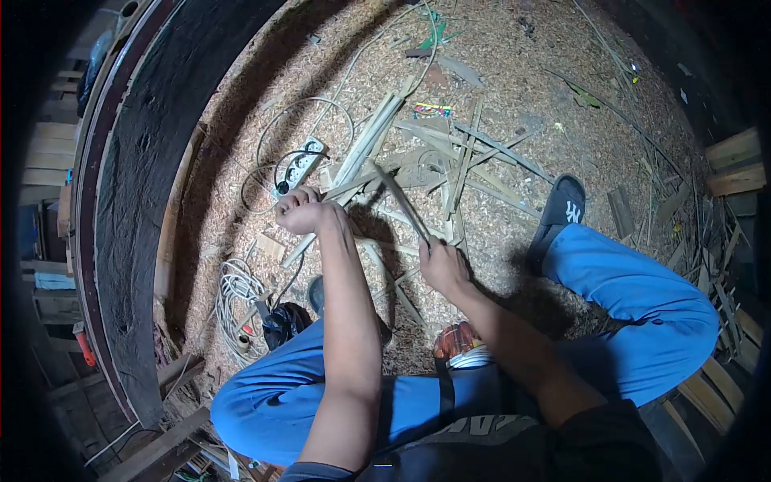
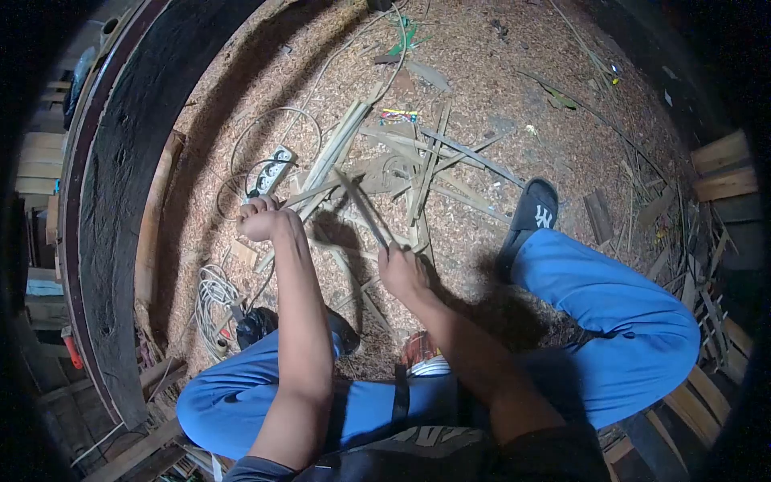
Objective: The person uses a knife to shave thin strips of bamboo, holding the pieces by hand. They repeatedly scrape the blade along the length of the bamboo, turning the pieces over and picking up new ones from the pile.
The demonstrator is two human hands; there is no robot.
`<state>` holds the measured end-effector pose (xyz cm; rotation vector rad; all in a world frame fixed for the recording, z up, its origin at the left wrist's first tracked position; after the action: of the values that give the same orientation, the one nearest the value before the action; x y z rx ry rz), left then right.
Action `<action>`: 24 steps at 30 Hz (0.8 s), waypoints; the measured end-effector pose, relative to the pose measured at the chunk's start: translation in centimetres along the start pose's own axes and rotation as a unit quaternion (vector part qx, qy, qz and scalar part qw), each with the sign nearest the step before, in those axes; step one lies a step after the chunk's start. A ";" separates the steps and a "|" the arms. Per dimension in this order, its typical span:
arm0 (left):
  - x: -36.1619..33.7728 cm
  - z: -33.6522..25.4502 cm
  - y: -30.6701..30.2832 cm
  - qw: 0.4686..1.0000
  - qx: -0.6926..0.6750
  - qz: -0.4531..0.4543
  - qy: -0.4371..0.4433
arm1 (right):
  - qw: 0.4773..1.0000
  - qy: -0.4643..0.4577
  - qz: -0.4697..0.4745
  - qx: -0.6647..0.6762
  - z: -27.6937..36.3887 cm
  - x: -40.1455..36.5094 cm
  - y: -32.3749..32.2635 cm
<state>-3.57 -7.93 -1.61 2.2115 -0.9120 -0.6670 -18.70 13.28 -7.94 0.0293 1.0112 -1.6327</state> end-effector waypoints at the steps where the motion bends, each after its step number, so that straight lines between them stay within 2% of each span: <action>1: 0.1 0.1 0.0 1.000 0.014 -0.001 0.000 | 1.000 -0.022 0.009 -0.016 0.3 -0.3 -0.4; 2: 0.0 0.3 -0.1 1.000 0.028 -0.001 -0.003 | 0.998 -0.043 0.018 -0.032 0.3 -0.6 -0.6; 3: -0.6 0.2 0.2 1.000 0.025 -0.003 -0.017 | 1.000 -0.022 0.002 0.011 0.0 0.0 -0.3; 11: -1.0 0.3 0.1 0.999 0.044 0.016 -0.017 | 1.000 0.017 -0.003 -0.016 -1.3 1.2 0.4; 14: -0.4 0.5 0.4 0.999 0.006 0.041 -0.007 | 0.999 -0.029 0.016 -0.001 -0.8 -0.1 -0.8; 16: -0.8 0.5 0.4 0.999 0.036 0.029 -0.025 | 0.999 -0.021 0.012 -0.021 -1.2 0.2 0.0; 18: -1.0 0.5 0.7 0.998 0.037 0.035 -0.020 | 1.000 0.027 -0.014 -0.004 -1.4 1.5 0.2; 19: -1.1 0.7 0.9 0.999 0.029 0.030 -0.016 | 0.999 0.031 0.013 0.020 -1.5 1.4 -0.3; 24: -1.6 0.8 0.6 0.998 0.048 0.038 -0.005 | 0.999 0.051 0.009 0.019 -2.2 1.5 -0.2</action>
<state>-5.31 -7.39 -1.37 2.2457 -1.0486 -0.6115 -20.47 13.44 -10.00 0.1474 1.0542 -1.6461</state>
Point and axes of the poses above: each hand's wrist, its own x-axis towards the middle knuckle, its own y-axis out of the palm, z = x × y, the point moved 3 cm from there along x, towards the middle knuckle, and after that the axes turned 2 degrees about -y, right-handed, at the moved point
